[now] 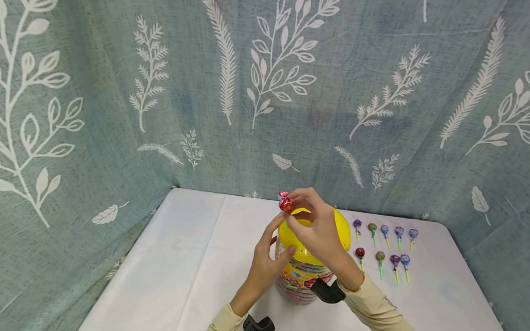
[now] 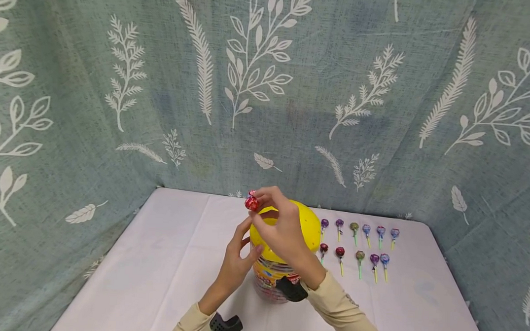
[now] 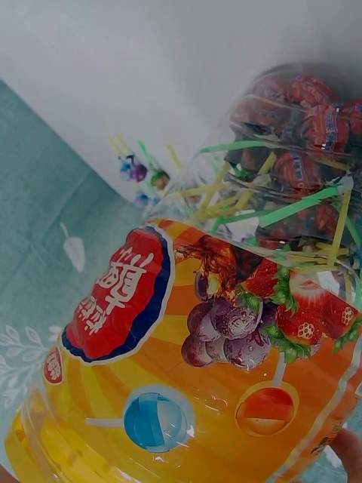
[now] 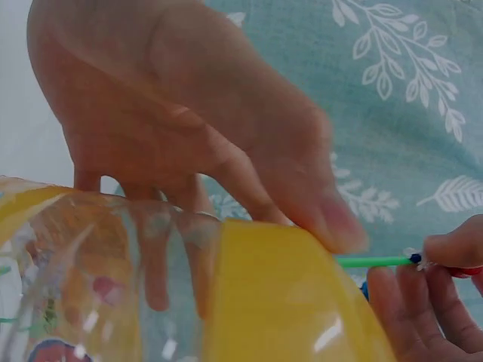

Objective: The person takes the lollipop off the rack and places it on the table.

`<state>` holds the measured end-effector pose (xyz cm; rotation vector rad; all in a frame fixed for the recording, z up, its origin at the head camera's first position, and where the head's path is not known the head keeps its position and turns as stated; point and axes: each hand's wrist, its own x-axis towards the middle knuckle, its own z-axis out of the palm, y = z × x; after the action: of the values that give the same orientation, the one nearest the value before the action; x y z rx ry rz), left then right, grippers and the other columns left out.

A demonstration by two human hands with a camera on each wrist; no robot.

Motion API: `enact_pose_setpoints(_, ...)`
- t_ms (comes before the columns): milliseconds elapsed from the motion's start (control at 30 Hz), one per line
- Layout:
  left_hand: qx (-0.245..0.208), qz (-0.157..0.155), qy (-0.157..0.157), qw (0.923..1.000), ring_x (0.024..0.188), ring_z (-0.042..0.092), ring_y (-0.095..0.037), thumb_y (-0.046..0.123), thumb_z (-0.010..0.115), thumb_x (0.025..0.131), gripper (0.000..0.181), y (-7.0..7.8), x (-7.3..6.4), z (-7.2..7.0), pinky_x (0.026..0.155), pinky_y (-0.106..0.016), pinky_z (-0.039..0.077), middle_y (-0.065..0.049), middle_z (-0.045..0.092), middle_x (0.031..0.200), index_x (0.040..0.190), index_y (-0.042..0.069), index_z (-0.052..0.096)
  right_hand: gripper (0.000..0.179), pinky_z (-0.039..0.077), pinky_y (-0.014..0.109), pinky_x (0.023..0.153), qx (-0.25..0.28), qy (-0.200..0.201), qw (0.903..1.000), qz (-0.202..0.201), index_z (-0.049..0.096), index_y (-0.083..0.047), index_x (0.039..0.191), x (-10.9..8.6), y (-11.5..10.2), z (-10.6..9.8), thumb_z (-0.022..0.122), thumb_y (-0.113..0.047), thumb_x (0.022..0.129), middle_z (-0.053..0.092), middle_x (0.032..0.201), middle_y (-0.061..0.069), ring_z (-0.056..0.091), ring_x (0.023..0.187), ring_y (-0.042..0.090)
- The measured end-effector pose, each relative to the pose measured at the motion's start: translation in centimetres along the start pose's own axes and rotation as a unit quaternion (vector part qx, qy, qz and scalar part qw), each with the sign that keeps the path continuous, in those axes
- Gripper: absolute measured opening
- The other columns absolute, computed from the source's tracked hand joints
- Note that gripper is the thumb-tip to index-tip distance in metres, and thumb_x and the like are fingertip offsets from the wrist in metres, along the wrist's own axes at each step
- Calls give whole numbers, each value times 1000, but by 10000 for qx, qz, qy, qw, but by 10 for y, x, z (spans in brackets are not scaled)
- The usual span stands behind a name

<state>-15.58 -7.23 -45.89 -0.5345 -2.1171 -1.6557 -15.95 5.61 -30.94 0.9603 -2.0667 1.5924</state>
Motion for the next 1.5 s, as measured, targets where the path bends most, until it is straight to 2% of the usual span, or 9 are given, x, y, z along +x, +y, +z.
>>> enact_pose_setpoints(100, 45, -42, -13, 10000, 134, 36, -24, 33, 59, 91, 62, 0, 0, 0, 93, -58, 39, 4, 32, 151, 146, 26, 32, 33, 57, 38, 66, 9, 119, 9999, -58, 52, 8, 104, 1, 1, -4, 65, 18, 75, 63, 90, 19, 65, 81, 32)
enact_pose_setpoints(267, 24, -181, -39, 9998, 134, 36, -23, 29, 60, 90, 62, 1, 0, 1, 96, -57, 39, 3, 32, 151, 146, 26, 32, 36, 57, 34, 65, -40, 227, 9997, -4, 52, 5, 108, -2, 22, -12, 67, 15, 77, 65, 89, 16, 65, 81, 27)
enact_pose_setpoints(433, -29, -242, -91, 9997, 134, 35, -28, 17, 61, 89, 64, 9, 2, 1, 96, -59, 38, -5, 33, 151, 146, 16, 33, 36, 56, 29, 65, -37, 263, 9996, 43, 53, -1, 111, -5, 35, -22, 66, 10, 80, 66, 92, 11, 65, 82, 20)
enact_pose_setpoints(667, -212, -235, -73, 9995, 133, 36, -34, 12, 60, 87, 60, 43, 5, -6, 93, -63, 37, -15, 35, 148, 141, 2, 36, 37, 56, 29, 64, -138, 363, 9992, 14, 53, -2, 111, -6, 34, -38, 69, 8, 79, 66, 93, 9, 65, 81, 16)
enact_pose_setpoints(767, -203, -189, -10, 9996, 132, 36, -35, 15, 59, 87, 59, 44, 5, -6, 92, -63, 38, -16, 35, 148, 140, 2, 37, 36, 56, 28, 64, -240, 390, 9989, 27, 52, 3, 109, -5, 20, -44, 67, 13, 78, 65, 92, 13, 65, 80, 21)
enact_pose_setpoints(867, -197, -183, 31, 9996, 132, 36, -36, 16, 58, 87, 59, 45, 5, -6, 92, -63, 37, -17, 35, 147, 140, 1, 37, 36, 56, 26, 64, -261, 423, 9988, 10, 52, 5, 110, -6, 21, -51, 67, 14, 78, 65, 92, 14, 65, 79, 21)
enact_pose_setpoints(1000, -226, -187, 47, 9996, 132, 35, -36, 16, 58, 86, 60, 43, 5, -6, 92, -64, 37, -18, 35, 147, 140, 0, 37, 39, 55, 25, 64, -232, 498, 9985, 5, 53, 1, 112, -12, 35, -61, 67, 12, 78, 65, 94, 11, 64, 80, 17)
enact_pose_setpoints(1267, -209, -179, 29, 9996, 135, 33, -27, 23, 59, 87, 63, 3, 1, 2, 94, -60, 37, -5, 33, 151, 145, 18, 34, 42, 54, 21, 64, -333, 647, 9973, 62, 53, 4, 114, -21, 42, -84, 65, 18, 76, 63, 93, 15, 63, 80, 14)
enact_pose_setpoints(1500, -205, -125, -15, 9997, 136, 32, -22, 32, 58, 89, 62, -2, 0, 2, 95, -57, 38, 2, 32, 151, 145, 25, 33, 41, 53, 19, 66, -515, 867, 9946, 227, 55, 3, 114, -29, 44, -102, 66, 16, 77, 63, 92, 13, 62, 80, 13)
